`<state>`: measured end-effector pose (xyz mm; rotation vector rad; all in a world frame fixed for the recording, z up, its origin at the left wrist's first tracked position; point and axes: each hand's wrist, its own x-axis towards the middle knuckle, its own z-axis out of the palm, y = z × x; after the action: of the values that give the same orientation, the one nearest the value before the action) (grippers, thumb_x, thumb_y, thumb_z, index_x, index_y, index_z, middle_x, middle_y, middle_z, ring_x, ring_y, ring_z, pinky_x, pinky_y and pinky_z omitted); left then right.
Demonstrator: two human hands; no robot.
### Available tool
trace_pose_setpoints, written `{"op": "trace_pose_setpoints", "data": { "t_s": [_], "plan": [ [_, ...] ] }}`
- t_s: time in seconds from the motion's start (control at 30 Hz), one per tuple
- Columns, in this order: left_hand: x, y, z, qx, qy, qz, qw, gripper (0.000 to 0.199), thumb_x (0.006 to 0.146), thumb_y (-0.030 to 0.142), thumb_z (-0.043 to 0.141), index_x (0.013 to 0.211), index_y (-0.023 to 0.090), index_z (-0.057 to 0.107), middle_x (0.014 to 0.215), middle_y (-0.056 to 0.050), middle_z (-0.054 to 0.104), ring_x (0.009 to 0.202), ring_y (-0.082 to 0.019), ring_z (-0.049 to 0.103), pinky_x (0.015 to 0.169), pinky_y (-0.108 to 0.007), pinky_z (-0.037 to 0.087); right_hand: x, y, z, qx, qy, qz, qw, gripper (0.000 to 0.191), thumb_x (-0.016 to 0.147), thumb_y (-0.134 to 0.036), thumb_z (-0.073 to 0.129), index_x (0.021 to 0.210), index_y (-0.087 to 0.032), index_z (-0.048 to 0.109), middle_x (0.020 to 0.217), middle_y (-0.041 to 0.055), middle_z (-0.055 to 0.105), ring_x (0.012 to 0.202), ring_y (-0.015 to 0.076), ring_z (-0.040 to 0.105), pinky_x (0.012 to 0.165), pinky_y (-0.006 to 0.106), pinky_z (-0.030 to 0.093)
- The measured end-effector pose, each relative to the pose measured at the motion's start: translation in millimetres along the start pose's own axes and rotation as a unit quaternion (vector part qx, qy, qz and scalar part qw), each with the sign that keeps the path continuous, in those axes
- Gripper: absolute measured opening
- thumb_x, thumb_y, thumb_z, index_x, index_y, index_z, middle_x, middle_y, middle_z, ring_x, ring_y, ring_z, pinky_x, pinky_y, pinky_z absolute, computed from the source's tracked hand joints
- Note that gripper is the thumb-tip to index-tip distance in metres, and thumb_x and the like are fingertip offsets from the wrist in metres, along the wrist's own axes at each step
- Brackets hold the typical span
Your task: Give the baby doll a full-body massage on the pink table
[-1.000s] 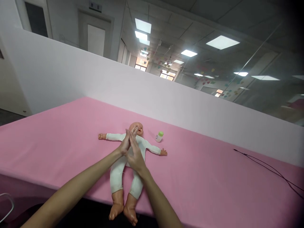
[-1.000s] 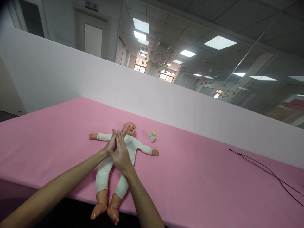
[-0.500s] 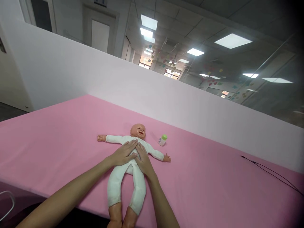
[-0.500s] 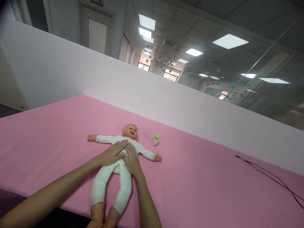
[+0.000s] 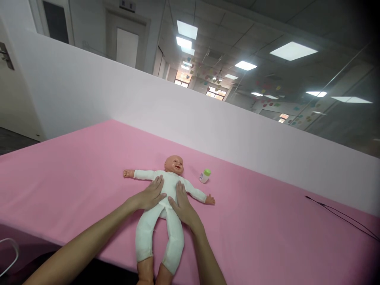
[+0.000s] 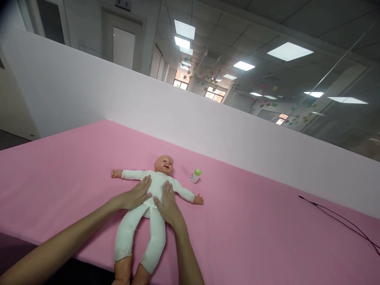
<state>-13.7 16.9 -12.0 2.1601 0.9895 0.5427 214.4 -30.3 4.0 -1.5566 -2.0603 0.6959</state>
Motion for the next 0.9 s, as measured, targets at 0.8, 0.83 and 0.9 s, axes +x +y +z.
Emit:
{"op": "trace_pose_setpoints", "data": {
  "t_s": [0.8,0.83,0.9],
  "plan": [
    [17.3,-0.3,-19.0,0.110,-0.023,-0.029,0.993,0.106,0.095,0.079,0.036,0.166,0.006,0.007,0.169,-0.023,-0.007,0.156,-0.039,-0.008,0.126,-0.058,0.013,8.2,2.9,-8.5,-0.031,0.027,-0.090,0.995,0.071,0.103,-0.057,0.045,0.162,-0.020,0.034,0.169,0.0088,0.028,0.158,0.0290,0.022,0.129,0.054,0.022],
    [16.2,-0.4,-20.4,0.113,-0.037,0.000,0.993,0.102,0.096,0.077,0.037,0.166,0.009,0.007,0.170,-0.020,-0.008,0.156,-0.038,-0.008,0.126,-0.058,0.013,5.3,-2.0,-10.6,-0.030,-0.003,-0.119,0.992,0.068,0.104,-0.055,0.046,0.162,-0.023,0.033,0.169,0.0060,0.027,0.158,0.0274,0.021,0.129,0.053,0.022],
    [14.8,1.8,-19.2,0.113,-0.043,0.058,0.991,0.094,0.099,0.072,0.037,0.167,0.016,0.005,0.171,-0.015,-0.006,0.157,-0.034,-0.006,0.127,-0.055,0.013,3.6,-9.2,-12.4,-0.028,-0.035,-0.160,0.986,0.064,0.105,-0.050,0.046,0.163,-0.028,0.030,0.170,0.0027,0.025,0.158,0.0251,0.021,0.129,0.052,0.020]
  ]
}}
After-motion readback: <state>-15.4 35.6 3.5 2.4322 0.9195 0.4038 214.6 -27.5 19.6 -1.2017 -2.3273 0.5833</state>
